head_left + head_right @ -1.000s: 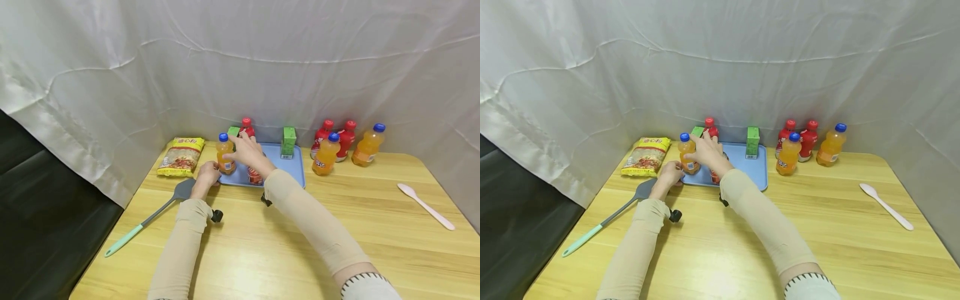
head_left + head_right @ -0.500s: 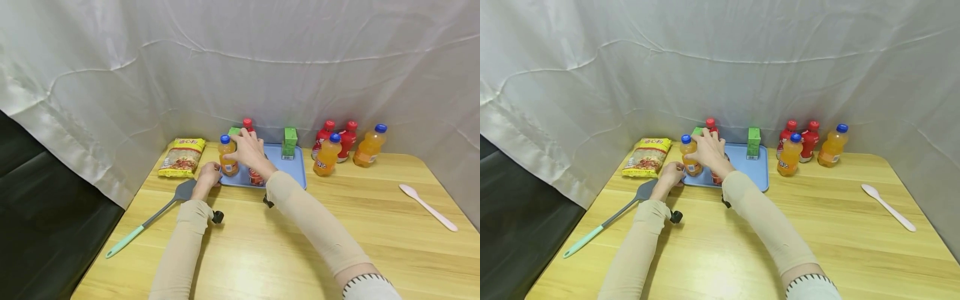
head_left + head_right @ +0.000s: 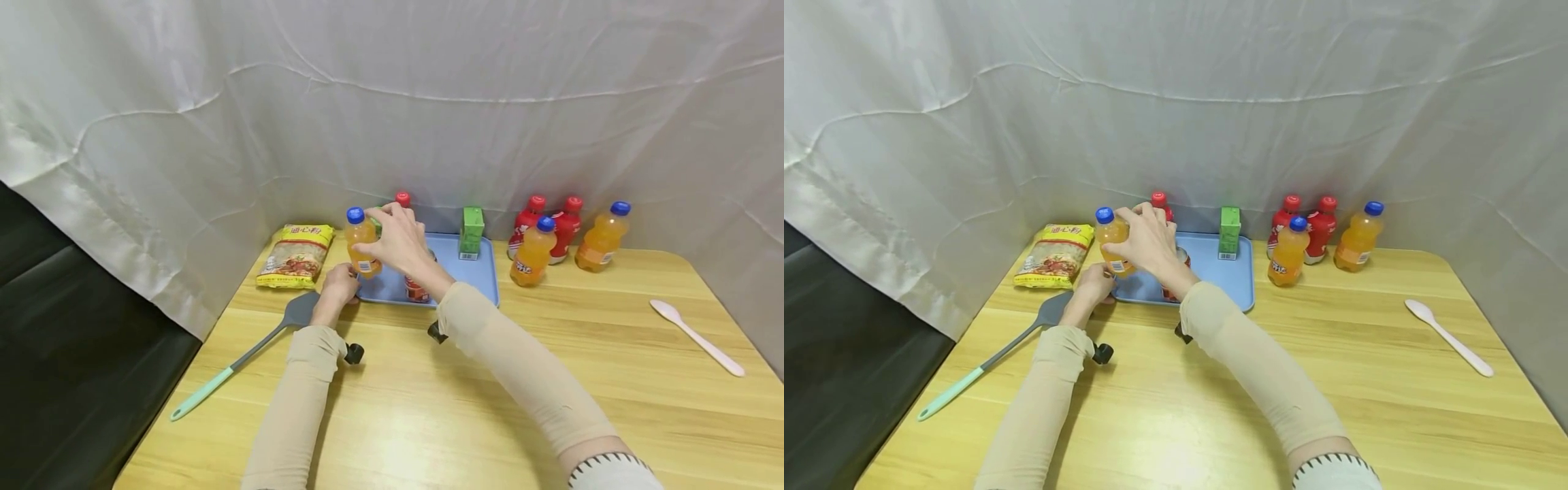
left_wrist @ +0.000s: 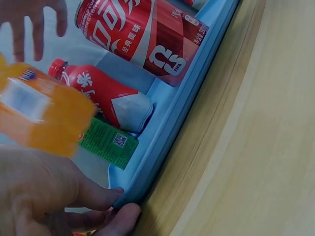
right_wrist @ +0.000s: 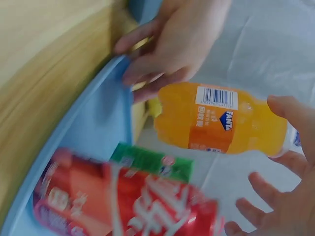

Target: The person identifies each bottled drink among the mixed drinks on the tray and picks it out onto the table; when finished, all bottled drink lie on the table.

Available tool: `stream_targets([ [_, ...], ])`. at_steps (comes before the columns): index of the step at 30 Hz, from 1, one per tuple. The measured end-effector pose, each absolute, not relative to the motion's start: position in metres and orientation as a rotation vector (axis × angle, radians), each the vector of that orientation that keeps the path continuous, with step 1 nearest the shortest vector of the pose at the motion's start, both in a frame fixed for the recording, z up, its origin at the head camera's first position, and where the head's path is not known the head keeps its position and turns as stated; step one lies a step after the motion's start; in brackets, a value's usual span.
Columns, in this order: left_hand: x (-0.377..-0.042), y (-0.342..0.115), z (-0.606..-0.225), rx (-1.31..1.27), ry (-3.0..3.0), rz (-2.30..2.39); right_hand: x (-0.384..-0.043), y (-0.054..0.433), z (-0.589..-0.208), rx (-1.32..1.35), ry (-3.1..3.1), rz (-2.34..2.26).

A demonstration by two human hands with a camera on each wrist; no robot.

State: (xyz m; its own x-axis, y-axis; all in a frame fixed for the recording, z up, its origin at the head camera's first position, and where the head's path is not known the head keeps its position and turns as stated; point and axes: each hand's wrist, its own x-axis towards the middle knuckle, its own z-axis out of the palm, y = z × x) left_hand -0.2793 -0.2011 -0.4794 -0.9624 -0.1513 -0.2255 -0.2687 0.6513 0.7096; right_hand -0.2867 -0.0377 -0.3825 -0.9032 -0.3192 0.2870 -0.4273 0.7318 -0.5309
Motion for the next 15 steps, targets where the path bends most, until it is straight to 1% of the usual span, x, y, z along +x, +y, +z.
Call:
stream_targets([
  [7,-0.275,-0.201,-0.48,-0.359,2.713,1.285,-0.267,-0.035,-0.36,0.705,-2.605,1.312],
  [15,-0.275,-0.2,-0.478,-0.346,2.711,1.227,-0.246,-0.015,-0.336,0.771,-2.523,1.521],
])
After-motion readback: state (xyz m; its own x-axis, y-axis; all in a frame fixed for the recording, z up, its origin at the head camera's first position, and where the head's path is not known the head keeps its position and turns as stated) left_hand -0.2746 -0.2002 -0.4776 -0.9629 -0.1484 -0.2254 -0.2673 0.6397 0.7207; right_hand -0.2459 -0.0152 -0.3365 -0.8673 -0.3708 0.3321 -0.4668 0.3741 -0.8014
